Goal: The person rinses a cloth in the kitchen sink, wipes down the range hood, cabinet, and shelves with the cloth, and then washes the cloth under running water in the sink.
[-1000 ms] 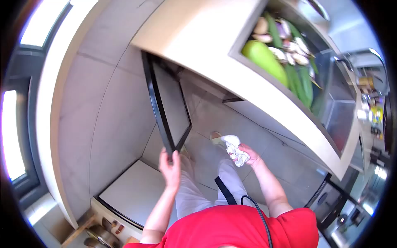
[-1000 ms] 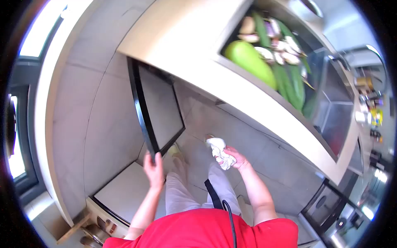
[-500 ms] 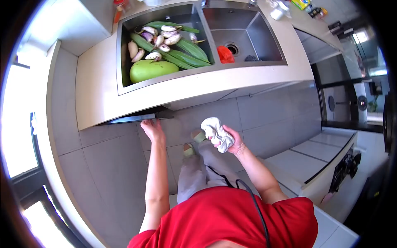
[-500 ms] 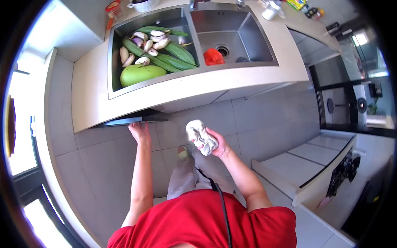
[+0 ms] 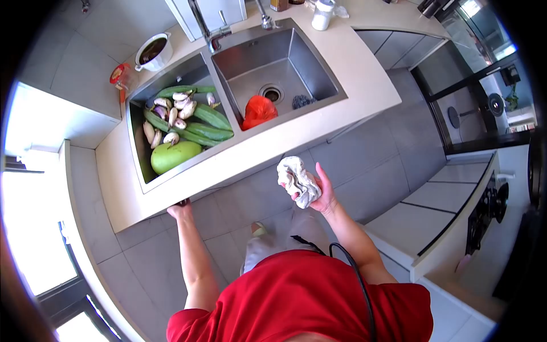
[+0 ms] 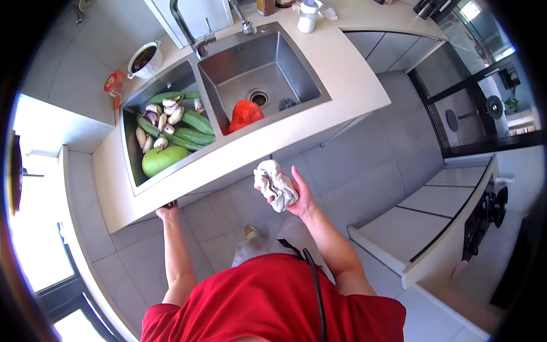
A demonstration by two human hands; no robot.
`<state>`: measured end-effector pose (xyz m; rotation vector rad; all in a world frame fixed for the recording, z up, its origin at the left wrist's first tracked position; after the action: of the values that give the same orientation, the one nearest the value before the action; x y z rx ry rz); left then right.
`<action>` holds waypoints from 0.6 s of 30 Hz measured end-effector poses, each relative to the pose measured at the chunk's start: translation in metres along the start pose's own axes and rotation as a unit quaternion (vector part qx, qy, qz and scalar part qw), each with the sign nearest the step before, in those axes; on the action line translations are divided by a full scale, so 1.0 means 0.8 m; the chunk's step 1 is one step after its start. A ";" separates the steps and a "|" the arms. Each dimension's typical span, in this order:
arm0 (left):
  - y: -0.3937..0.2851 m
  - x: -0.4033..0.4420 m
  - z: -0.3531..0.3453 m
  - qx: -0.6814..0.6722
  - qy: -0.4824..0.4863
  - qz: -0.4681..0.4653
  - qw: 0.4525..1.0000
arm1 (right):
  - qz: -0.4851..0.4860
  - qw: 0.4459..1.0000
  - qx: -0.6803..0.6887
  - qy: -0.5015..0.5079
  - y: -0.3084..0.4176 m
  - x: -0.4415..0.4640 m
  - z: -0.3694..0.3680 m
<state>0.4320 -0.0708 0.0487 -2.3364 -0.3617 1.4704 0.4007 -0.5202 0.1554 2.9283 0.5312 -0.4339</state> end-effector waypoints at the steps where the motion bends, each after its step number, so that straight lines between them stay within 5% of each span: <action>1: 0.001 -0.015 0.004 0.045 -0.026 -0.003 0.999 | -0.005 1.000 0.000 0.007 0.021 0.008 -0.006; 3: 0.010 -0.030 0.016 0.172 -0.120 0.015 0.978 | 0.000 0.999 -0.038 0.027 0.068 0.027 -0.028; 4: 0.017 -0.015 0.048 0.238 -0.050 0.021 0.970 | -0.012 0.997 -0.046 0.054 0.088 0.037 -0.042; 5: 0.048 -0.087 0.009 0.342 -0.087 -0.058 0.934 | -0.022 0.997 -0.048 0.054 0.105 0.059 -0.054; 6: 0.086 -0.180 -0.049 0.424 -0.012 -0.133 0.896 | -0.027 0.989 -0.108 0.099 0.122 0.076 -0.065; 7: 0.114 -0.232 -0.098 0.468 0.067 -0.126 0.872 | -0.032 0.975 -0.165 0.143 0.135 0.095 -0.074; 9: 0.168 -0.284 -0.195 0.551 0.179 -0.053 0.813 | -0.059 0.983 -0.161 0.073 0.146 0.128 -0.109; 13: 0.259 -0.257 -0.327 0.447 0.345 0.172 0.807 | -0.061 0.979 -0.183 0.067 0.144 0.213 -0.120; 15: 0.292 -0.219 -0.355 0.481 0.336 0.109 0.802 | 0.034 0.942 -0.334 0.022 0.143 0.239 -0.124; 18: 0.306 -0.178 -0.370 0.455 0.356 0.142 0.804 | 0.088 0.878 -0.470 0.032 0.151 0.270 -0.131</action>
<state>0.6454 -0.3963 0.1777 -1.9101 0.7634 0.5024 0.6652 -0.5433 0.1991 2.0156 0.3318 -0.0152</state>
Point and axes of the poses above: each hand's wrist, its own x-axis towards the middle knuckle, its own z-axis out of the back of the hand, y = z × x, the point moved 1 cm from there along x, towards the middle knuckle, and after that the axes turned 13 degrees about z, right-handed, at the moved point
